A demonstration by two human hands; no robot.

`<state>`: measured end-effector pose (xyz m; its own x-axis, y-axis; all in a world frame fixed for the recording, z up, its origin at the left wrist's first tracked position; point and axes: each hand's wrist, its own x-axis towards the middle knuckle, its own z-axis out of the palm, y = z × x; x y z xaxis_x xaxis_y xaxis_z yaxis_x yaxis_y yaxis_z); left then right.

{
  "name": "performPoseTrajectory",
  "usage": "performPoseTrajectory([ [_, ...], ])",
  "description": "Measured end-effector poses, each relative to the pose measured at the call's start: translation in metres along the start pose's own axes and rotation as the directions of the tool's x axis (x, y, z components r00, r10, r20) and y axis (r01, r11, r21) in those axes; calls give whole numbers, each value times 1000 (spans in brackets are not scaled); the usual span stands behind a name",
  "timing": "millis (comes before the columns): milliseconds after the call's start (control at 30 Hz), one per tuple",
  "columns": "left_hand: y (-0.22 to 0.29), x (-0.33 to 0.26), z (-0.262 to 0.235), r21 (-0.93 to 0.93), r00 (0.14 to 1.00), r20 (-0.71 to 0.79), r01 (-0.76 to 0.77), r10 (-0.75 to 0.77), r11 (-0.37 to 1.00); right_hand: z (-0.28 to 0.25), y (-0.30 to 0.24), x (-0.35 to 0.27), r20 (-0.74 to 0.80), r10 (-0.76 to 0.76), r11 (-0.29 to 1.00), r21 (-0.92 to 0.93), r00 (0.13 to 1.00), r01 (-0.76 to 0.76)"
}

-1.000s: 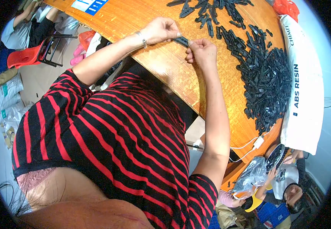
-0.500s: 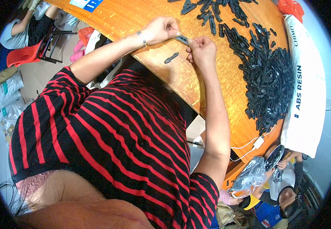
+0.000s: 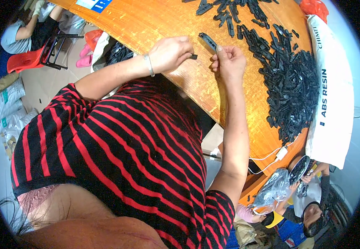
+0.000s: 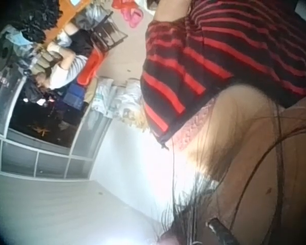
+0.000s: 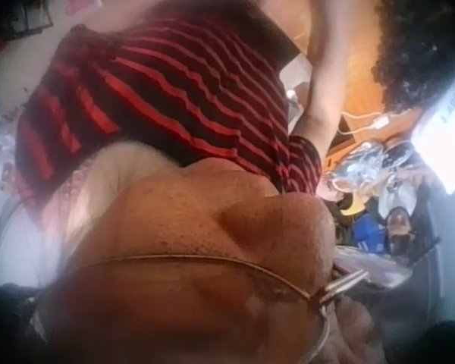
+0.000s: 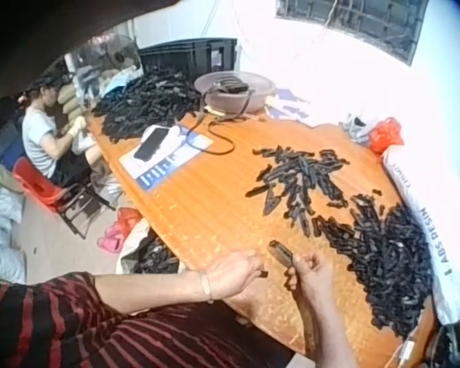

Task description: The person sorts small black plastic fabrication components by hand on a wooden table.

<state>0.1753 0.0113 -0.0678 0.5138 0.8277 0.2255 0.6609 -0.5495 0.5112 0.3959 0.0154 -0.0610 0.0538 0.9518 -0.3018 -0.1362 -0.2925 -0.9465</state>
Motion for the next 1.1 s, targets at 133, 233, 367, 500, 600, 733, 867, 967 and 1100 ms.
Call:
performPoseTrajectory([
  [133,-26,32,-2,-53,995,2,-95,95,994,1,2,-4,-10,-3,1000,-15,1000,3],
  [233,-48,55,-1,-79,985,31,-168,171,983,5,1,-5,-18,-5,999,-43,1000,4],
  [367,-54,65,-4,-143,989,111,-79,96,987,5,2,0,-31,-16,997,-76,999,14],
  [500,-67,59,-6,-628,988,143,139,-62,765,12,-3,3,11,31,993,-115,999,-30],
  [600,-60,55,-17,-758,958,259,281,-124,588,12,-2,10,111,91,995,-42,990,-87],
  [733,-63,54,-10,-741,940,283,342,-193,578,18,-8,19,124,117,985,-143,985,-99],
  [867,-68,51,10,-677,949,142,300,-281,672,19,-8,28,125,132,962,-257,983,-96],
  [967,-67,51,15,-627,951,86,282,-296,726,21,-7,29,110,135,950,-297,985,-98],
  [1100,-55,51,10,-534,945,63,303,-321,789,20,-3,31,98,128,951,-296,987,-94],
])
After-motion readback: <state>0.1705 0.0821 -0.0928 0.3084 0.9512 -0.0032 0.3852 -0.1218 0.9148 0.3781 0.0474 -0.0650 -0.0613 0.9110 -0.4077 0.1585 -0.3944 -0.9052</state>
